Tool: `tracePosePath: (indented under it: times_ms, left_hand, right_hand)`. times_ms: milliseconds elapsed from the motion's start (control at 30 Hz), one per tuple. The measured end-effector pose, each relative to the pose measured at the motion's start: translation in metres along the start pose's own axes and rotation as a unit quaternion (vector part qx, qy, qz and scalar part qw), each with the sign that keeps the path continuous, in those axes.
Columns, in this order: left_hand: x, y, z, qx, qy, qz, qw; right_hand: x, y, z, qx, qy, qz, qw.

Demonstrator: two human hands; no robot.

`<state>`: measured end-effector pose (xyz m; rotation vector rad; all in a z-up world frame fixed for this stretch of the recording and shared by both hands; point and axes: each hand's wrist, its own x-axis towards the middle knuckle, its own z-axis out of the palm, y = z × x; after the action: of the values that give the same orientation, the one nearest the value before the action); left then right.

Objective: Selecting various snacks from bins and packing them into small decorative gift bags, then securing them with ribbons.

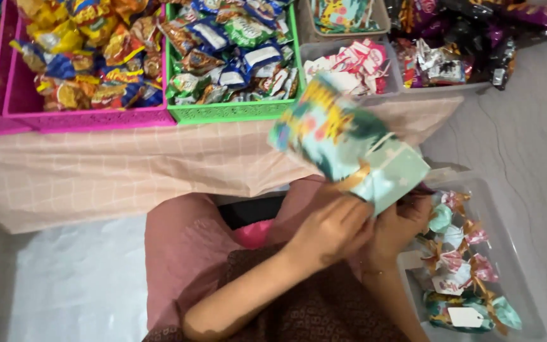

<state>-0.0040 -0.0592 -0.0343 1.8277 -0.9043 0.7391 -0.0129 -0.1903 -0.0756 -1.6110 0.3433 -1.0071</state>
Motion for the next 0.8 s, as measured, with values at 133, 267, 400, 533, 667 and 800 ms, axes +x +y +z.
tracePosePath:
  times_ms: [133,267,400,533,667,800]
  left_hand:
    - [-0.003,0.002,-0.001,-0.083,0.023,-0.112,0.99]
    - [0.011,0.003,-0.011,-0.049,0.067,-0.147,0.986]
    - [0.008,-0.006,-0.008,0.109,0.052,-0.084,0.989]
    - [0.007,-0.009,-0.009,0.138,0.078,-0.035,0.987]
    - [-0.005,-0.001,0.01,0.056,0.127,0.021,0.99]
    - [-0.01,0.003,0.015,-0.007,0.135,0.081,0.988]
  right_hand:
    - [-0.003,0.002,-0.011,-0.015,-0.052,-0.017,0.998]
    - [-0.002,-0.008,-0.021,-0.018,-0.087,-0.067,0.994]
    - [0.005,-0.006,-0.03,-0.1,-0.107,-0.222,0.964]
    - [0.012,-0.004,-0.024,-0.14,-0.097,-0.306,0.937]
    - [0.007,-0.001,-0.012,-0.182,-0.048,-0.384,0.904]
    - [-0.011,-0.039,0.02,-0.049,-0.086,-0.223,0.97]
